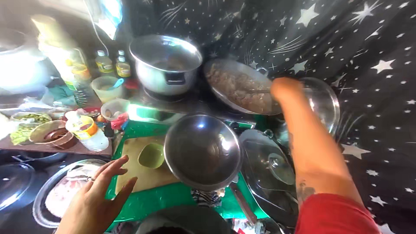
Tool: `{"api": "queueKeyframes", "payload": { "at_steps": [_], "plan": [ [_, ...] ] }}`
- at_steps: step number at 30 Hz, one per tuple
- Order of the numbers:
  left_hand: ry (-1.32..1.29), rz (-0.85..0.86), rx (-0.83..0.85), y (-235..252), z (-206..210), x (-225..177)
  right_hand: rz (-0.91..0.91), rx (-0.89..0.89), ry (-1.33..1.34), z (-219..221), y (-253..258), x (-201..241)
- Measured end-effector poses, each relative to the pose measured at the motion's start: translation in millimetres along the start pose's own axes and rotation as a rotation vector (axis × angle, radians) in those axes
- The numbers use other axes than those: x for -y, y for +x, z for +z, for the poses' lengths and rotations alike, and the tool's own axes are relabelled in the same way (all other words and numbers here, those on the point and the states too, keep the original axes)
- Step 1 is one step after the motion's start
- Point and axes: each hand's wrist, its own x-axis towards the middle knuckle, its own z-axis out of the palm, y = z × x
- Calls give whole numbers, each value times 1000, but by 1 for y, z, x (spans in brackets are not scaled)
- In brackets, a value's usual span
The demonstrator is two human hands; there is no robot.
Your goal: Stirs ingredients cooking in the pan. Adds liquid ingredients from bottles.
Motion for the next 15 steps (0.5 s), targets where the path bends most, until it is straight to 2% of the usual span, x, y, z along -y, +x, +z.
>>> {"api": "queueKeyframes", "payload": {
  "at_steps": [3,6,11,15],
  "plan": [
    [2,11,40,6,26,-18,-65,-83,-5,-21,9,-66],
    [1,10,125,10,41,-33,-48,-68,72,-3,41,-96],
    [-17,-42,250,19,46,-51,126,-72,199,52,113,-94],
    [0,-98,257,19,50,-56,213,-6,293,75,161,-77]
  ]
}}
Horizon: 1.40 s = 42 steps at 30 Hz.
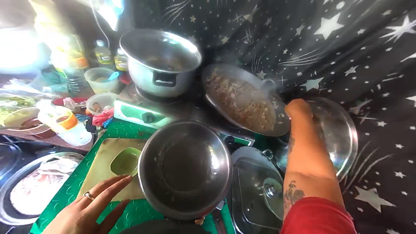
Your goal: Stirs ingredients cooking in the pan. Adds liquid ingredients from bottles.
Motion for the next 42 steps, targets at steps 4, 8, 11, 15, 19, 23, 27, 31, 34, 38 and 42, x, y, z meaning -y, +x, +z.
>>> {"api": "queueKeyframes", "payload": {
  "at_steps": [4,8,11,15,19,23,27,31,34,38,42],
  "plan": [
    [10,-43,-16,-5,5,5,-69,52,137,21,41,31],
    [44,-67,-69,-14,10,12,-217,6,133,20,43,75],
    [54,-66,-101,-20,12,18,-353,-30,31,10,32,107],
    [65,-5,-192,-24,22,26,-504,-65,-40,-6,-2,136],
    [70,61,-250,-22,28,17,-604,-79,-121,-17,-41,140],
    [46,143,-193,-18,32,5,-702,-122,-212,-27,-94,121],
    [-3,280,-123,-10,44,2,-763,-193,-400,-31,-146,89],
    [-29,364,-72,-5,55,-1,-797,-198,-533,-36,-183,50],
    [-44,384,-52,-5,59,-1,-790,-190,-596,-42,-201,21],
    [-57,370,-38,-7,59,4,-717,-197,-578,-73,-214,-4],
    [-68,348,-18,-6,63,11,-727,-273,-453,-129,-210,-13]
  ]
}}
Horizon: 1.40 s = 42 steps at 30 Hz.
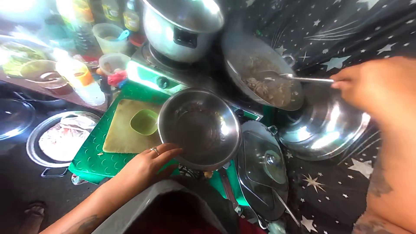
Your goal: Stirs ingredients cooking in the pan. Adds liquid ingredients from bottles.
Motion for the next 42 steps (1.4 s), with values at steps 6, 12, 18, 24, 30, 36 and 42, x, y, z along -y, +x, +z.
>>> {"api": "queueKeyframes", "payload": {
  "at_steps": [6,12,18,24,30,36,42],
  "plan": [
    [-20,6,1,5,9,5,69,275,-28,-11,28,70],
    [-1,4,-21,5,5,13,258,353,-12,49,84,108],
    [16,-4,-30,2,0,16,437,327,82,106,129,67],
    [-5,-25,-21,3,9,23,451,193,43,28,114,27],
    [3,8,0,11,15,23,459,126,182,15,138,57],
    [21,-43,-11,7,6,26,336,192,281,66,141,91],
    [-36,-9,25,12,19,28,170,240,17,30,49,88]
  ]
}}
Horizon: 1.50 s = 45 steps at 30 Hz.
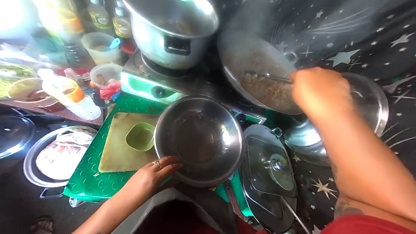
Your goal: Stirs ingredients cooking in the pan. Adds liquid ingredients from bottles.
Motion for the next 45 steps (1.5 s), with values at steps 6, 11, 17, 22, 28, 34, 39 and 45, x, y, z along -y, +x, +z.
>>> {"api": "queueKeyframes", "payload": {
  "at_steps": [6,11,17,22,28,34,39,45],
  "plan": [
    [10,16,2,1,1,0,53,138,-101,51,8,21],
    [4,-19,-12,-6,-4,-6,160,95,-3,79,73,6],
    [9,-27,-9,-6,1,-8,218,-32,78,11,68,-74],
    [13,18,20,2,7,-8,274,-36,131,-1,63,-72],
    [20,-4,13,1,7,-9,171,85,228,71,87,-24],
    [18,-22,13,4,11,-6,146,-24,145,21,71,-79],
    [33,101,-24,16,15,-7,188,-63,286,26,91,-47],
    [42,131,-95,14,7,-4,128,-17,528,86,156,-18]
  ]
}}
